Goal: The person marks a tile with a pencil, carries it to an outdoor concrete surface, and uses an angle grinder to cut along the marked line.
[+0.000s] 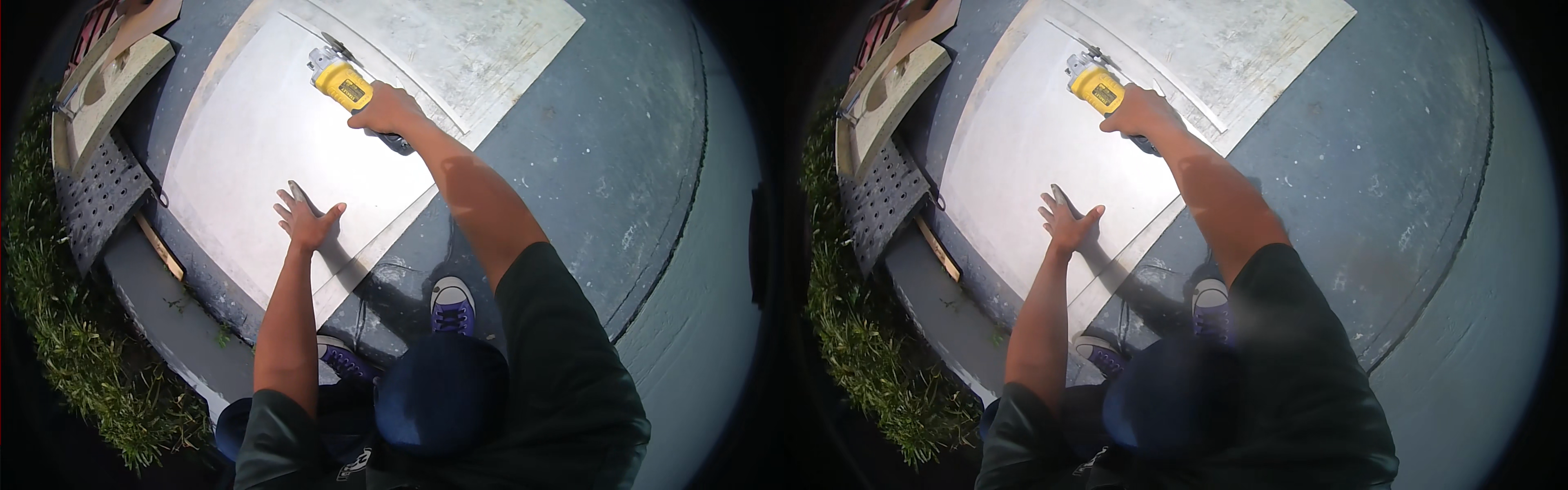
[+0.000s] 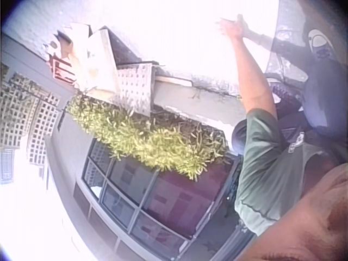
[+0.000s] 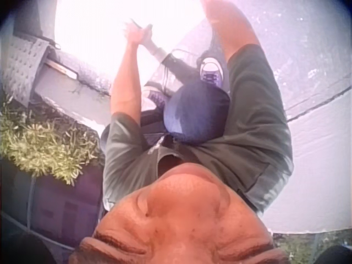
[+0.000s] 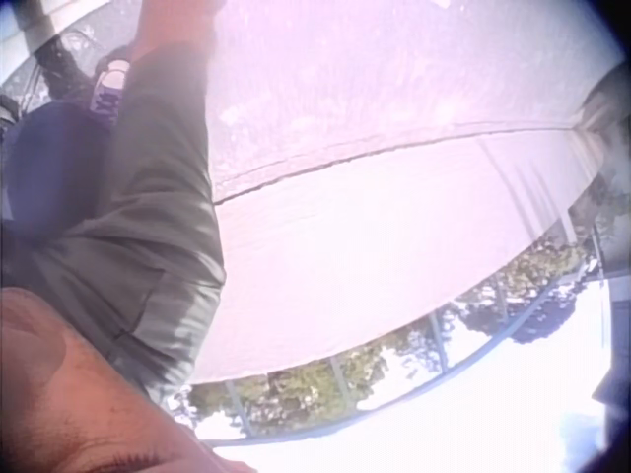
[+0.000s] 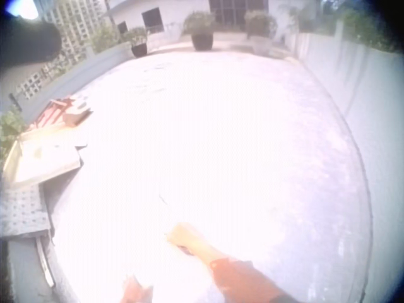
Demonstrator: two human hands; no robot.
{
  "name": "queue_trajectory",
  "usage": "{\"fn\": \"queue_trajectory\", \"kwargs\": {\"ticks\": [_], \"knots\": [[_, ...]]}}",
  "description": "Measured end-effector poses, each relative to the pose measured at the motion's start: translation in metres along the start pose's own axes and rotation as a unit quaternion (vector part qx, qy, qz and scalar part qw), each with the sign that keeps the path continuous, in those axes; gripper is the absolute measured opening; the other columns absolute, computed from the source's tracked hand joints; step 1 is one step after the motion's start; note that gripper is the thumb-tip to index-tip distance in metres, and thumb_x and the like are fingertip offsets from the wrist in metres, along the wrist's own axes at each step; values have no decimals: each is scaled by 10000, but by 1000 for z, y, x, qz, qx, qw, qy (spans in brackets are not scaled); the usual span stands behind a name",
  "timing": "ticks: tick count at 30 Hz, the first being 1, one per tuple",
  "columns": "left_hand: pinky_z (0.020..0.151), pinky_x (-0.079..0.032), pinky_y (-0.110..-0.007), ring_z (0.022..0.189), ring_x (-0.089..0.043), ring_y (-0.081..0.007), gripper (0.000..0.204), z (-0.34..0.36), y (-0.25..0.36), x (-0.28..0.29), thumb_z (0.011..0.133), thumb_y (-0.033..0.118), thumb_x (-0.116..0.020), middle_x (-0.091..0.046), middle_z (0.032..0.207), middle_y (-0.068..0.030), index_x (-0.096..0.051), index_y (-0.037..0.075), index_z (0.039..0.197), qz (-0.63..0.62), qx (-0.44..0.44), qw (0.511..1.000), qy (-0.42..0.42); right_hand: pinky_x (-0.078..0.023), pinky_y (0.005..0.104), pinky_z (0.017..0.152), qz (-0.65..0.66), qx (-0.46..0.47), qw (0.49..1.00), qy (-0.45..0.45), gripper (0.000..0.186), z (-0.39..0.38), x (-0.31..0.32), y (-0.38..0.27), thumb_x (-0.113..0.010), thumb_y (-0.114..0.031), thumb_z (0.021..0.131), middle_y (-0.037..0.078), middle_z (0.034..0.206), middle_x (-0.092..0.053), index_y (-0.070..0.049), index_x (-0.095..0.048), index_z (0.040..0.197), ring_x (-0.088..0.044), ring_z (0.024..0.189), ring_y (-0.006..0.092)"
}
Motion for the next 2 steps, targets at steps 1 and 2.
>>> {"fn": "queue_trajectory", "kwargs": {"ticks": [1,2], "knots": [[1179,-58,-690,1493,80,-559,1421,0,0,0,662,665,-831,76,1639,-322,11,6,1599,0,-1,1000,2,-561,376,792,6,1,1000,-5,676,3,-1,-2,-777,-425,656,132,979,-742,-38,-614,1185,-725,907,275],[1179,-58,-690,1493,80,-559,1421,1,0,0,662,665,-831,76,1639,-322,11,6,1599,0,-1,1000,2,-563,374,789,12,1,1000,-9,678,6,-1,-4,-779,-427,655,129,972,-744,-39,-614,1186,-727,902,271]]}}
Point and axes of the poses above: each hand's wrist, its own z-axis towards the middle knuckle, its own x-axis out of the back of the hand, y = z × x, the point moved 6 cm from there along z, towards the middle knuckle
